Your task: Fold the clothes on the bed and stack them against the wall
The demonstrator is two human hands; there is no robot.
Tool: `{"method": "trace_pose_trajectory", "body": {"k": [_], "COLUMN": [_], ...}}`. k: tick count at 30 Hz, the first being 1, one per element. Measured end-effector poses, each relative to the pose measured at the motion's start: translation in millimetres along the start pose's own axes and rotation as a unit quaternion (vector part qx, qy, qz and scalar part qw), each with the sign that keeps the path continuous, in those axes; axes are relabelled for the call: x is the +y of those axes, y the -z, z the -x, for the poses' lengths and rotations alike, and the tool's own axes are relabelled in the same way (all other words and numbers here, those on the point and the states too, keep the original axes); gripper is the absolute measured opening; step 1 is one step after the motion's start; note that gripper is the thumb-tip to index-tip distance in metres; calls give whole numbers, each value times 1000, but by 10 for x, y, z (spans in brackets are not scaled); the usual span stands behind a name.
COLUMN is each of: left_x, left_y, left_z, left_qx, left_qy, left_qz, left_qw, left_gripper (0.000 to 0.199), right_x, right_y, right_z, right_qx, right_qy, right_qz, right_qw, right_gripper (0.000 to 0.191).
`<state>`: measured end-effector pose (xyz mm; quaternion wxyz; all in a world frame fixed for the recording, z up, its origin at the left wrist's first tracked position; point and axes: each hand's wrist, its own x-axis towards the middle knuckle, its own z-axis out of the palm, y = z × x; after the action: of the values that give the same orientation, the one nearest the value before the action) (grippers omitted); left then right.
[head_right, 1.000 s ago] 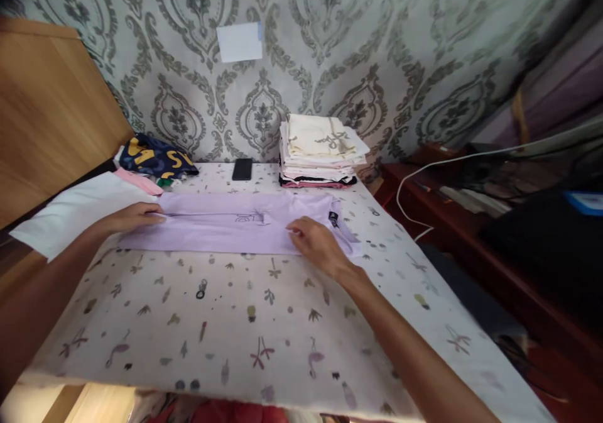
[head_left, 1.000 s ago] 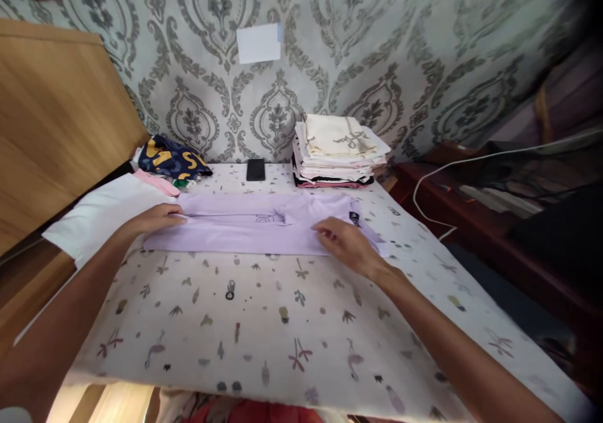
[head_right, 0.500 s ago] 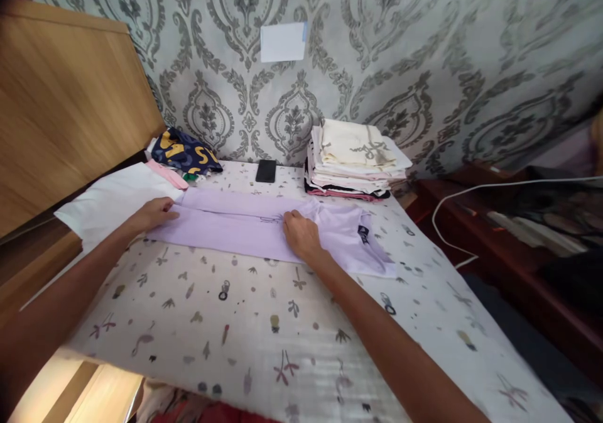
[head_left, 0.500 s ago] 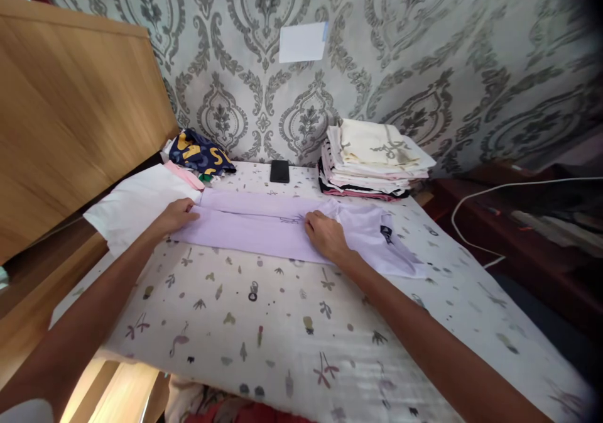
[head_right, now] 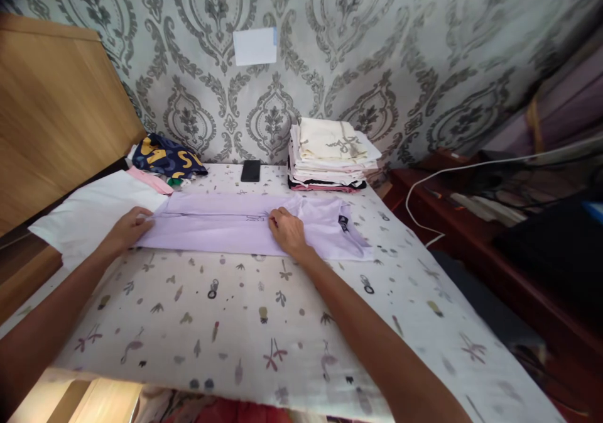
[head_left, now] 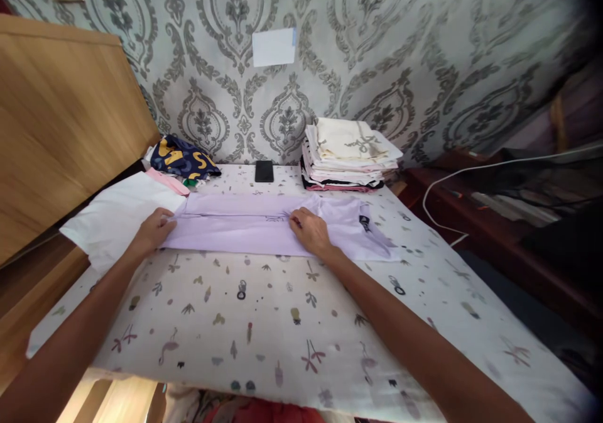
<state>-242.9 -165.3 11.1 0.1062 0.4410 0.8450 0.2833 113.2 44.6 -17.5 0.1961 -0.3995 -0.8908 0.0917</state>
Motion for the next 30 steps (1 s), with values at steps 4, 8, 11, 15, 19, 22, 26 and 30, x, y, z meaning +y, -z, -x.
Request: {"method": "trace_pose_trajectory", "body": {"k": [4, 8, 11, 15, 19, 22, 26, 30], "left_x": [75, 355, 549, 567, 459, 471, 664, 1138], "left_y": [-21, -124, -293, -518, -602, -631, -696, -849], "left_z": [110, 257, 266, 133, 48, 99, 172, 101], "left_qx": [23, 97, -4, -131, -55, -37, -48, -58], "left_qy": [-36, -152, -264, -311, -284, -314, -336, -376], "left_qz": [-170, -244, -151, -98, -127, -130, -121, -101], "left_qw": [984, 953, 953, 936, 949, 940, 933, 919], "left_gripper": [32, 37, 39, 46, 51, 48, 45, 49], "right_x": [36, -14, -93, -130, -111, -134, -146, 35], "right_y": [25, 34, 31, 44, 71, 98, 170, 296], "right_z": [31, 210, 382, 505, 510, 516, 531, 477], "right_qx": [12, 43, 17, -22, -43, -45, -43, 26], "right_qy": [-1, 70, 186, 227, 201, 187, 165, 115], "right_qz": [-63, -80, -88, -118, -158, -181, -228, -178], "right_qw": [998, 993, 978, 966, 966, 964, 959, 977], "right_gripper": [17, 20, 19, 16, 14, 13, 13, 15]}}
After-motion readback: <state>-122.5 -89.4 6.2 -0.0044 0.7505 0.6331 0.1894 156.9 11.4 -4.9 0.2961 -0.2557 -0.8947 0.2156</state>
